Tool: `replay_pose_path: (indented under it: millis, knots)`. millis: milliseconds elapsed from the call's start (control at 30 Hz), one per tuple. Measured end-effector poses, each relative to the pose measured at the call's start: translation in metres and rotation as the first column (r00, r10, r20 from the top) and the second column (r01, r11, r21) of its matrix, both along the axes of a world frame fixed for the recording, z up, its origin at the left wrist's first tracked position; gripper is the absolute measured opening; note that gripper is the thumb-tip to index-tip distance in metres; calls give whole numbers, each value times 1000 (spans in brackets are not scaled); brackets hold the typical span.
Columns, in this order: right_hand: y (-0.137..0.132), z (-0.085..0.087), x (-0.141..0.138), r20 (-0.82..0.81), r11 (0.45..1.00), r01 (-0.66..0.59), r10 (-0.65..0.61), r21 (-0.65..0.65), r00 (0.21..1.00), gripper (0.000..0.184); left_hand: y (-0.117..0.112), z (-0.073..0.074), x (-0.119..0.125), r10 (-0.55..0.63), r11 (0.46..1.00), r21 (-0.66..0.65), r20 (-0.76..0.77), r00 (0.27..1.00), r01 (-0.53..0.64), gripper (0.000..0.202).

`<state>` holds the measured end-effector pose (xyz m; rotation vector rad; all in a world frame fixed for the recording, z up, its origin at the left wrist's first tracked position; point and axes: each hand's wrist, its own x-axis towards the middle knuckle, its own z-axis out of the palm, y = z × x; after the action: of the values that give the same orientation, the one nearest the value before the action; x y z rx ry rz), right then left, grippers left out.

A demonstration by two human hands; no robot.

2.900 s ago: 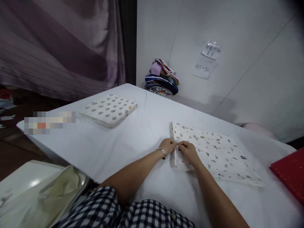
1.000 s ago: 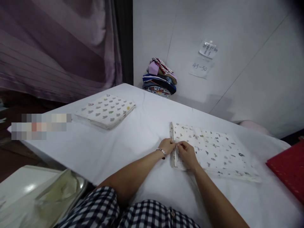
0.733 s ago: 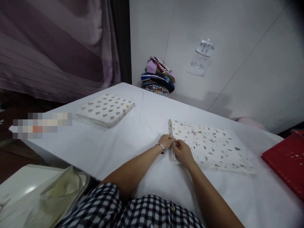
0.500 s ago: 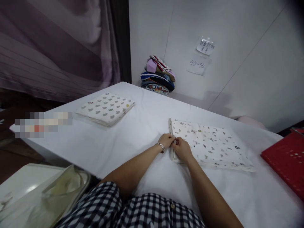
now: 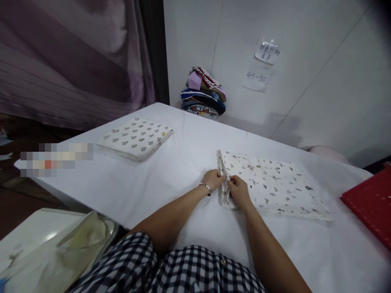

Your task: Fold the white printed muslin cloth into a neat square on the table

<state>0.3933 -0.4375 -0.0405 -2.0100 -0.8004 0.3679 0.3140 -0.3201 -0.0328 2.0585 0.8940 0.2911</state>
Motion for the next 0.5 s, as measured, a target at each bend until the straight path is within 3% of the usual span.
replay_pose_path:
  millis: [300,500]
  knots:
    - [2,-4,0,124,1000,10,-7,-28,992,21,-1,0,2,-1,999,33,-56,998,3,11]
    - [2,1,-3,156,998,16,-7,-61,988,21,1,-5,4,17,997,-75,42,999,-14,15]
